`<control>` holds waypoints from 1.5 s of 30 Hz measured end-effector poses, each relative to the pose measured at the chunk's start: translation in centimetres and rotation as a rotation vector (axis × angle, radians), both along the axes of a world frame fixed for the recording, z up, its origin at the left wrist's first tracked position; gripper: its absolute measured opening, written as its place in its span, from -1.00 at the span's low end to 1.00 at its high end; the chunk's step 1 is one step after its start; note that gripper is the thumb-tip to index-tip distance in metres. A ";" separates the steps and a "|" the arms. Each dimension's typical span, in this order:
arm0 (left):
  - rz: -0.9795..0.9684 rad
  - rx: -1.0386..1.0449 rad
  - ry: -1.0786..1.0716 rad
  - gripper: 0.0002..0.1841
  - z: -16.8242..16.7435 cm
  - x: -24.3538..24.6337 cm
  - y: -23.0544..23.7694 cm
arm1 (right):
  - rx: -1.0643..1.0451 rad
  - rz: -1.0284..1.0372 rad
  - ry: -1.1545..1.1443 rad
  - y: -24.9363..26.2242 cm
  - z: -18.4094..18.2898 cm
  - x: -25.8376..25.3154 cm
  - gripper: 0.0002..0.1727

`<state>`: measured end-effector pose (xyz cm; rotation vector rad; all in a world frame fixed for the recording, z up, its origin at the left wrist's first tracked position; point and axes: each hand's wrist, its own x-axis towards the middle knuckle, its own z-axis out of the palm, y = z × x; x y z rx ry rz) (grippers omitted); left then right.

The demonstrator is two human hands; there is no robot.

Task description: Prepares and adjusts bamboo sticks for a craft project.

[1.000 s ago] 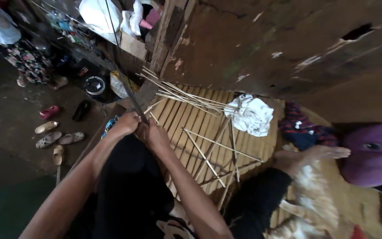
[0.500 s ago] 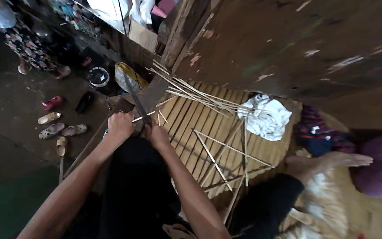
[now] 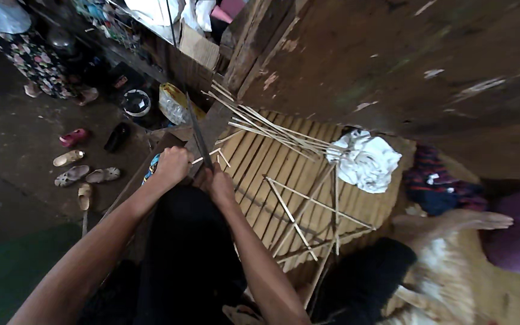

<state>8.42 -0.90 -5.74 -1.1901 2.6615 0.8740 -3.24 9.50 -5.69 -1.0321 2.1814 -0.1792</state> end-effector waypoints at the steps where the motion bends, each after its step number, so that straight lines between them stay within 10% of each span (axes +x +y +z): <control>1: 0.001 -0.004 0.004 -0.85 0.0 0.0 0.1 | -0.003 0.002 0.000 0.0 -0.1 0.0 -0.50; 36: -0.051 0.015 0.078 -0.82 -0.4 -0.8 0.2 | 0.067 0.048 0.016 -0.6 1.1 0.5 -0.48; 45: -0.061 -0.175 0.378 -0.90 -1.6 0.1 0.6 | -0.013 0.064 0.071 -0.1 1.6 0.3 -0.51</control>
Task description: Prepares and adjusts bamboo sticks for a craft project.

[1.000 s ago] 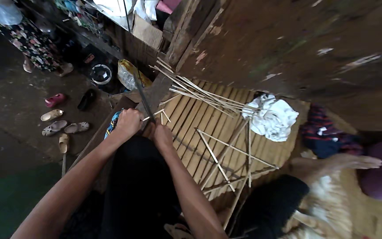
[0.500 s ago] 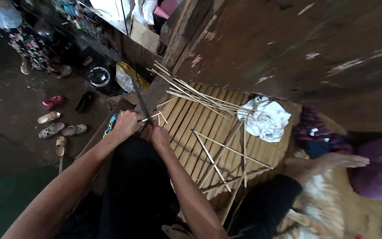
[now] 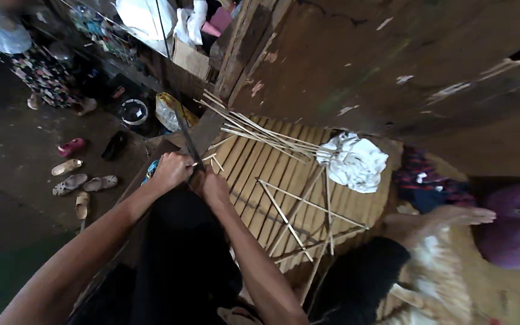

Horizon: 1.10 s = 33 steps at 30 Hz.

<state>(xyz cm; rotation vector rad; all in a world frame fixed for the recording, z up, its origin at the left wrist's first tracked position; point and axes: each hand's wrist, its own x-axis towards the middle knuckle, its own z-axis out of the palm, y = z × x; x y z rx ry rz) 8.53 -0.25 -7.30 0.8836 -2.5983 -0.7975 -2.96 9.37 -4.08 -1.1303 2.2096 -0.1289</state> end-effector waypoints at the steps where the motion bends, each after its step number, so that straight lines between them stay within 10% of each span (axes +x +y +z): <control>1: 0.008 -0.030 0.035 -0.90 0.2 -0.1 0.0 | -0.030 -0.002 0.004 0.0 0.1 -0.1 -0.52; 33: 0.102 0.179 -0.237 -0.86 2.0 -0.7 0.2 | -0.089 0.038 -0.027 -0.2 -3.4 -0.5 -0.54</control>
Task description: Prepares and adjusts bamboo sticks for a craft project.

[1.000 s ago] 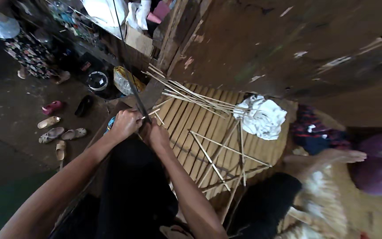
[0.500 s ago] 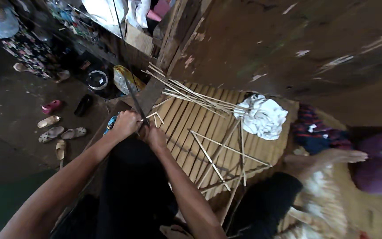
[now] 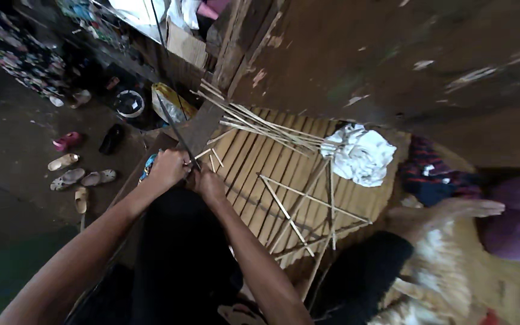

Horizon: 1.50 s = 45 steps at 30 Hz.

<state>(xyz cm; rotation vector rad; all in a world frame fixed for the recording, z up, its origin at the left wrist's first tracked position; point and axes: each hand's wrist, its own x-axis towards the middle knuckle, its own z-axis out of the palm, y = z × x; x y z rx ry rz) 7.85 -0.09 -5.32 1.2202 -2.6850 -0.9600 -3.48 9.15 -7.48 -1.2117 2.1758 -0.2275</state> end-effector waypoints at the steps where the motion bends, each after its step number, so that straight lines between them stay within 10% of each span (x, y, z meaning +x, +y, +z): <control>1: 0.012 0.002 -0.018 -0.87 -0.1 0.1 0.2 | 0.006 0.001 -0.003 0.3 0.0 0.1 -0.54; 19: -0.010 -0.081 0.050 -0.88 0.9 0.8 0.0 | -0.025 0.018 0.064 0.5 1.5 -0.3 -0.53; 45: 0.202 0.378 -0.008 -0.76 -0.5 2.3 -0.9 | 0.064 0.010 0.014 1.2 0.2 -0.6 -0.50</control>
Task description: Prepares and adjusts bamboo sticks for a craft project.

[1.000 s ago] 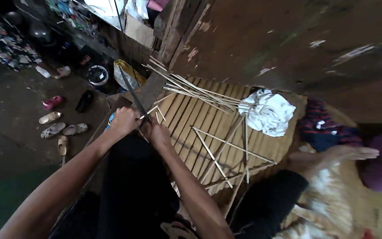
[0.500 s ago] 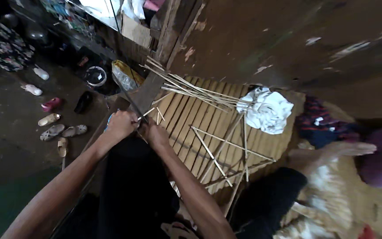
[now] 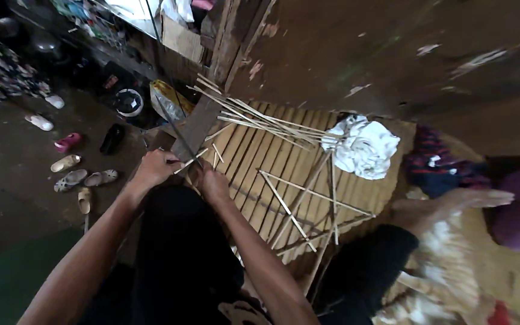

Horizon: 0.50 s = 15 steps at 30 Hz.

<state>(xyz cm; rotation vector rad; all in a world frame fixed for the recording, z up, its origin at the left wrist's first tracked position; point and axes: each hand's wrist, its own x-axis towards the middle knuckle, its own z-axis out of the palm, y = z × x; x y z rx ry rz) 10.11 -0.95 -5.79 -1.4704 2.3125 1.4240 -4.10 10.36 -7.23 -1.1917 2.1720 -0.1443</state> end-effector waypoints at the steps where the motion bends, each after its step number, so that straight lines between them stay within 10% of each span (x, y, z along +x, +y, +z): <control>1: 0.015 0.051 0.002 -0.76 -0.1 0.1 -0.1 | 0.002 -0.001 -0.009 -0.1 0.2 0.0 -0.50; 15: -0.042 -0.293 -0.048 -0.87 0.4 0.8 1.7 | -0.022 0.112 -0.006 -0.7 0.8 0.6 -0.52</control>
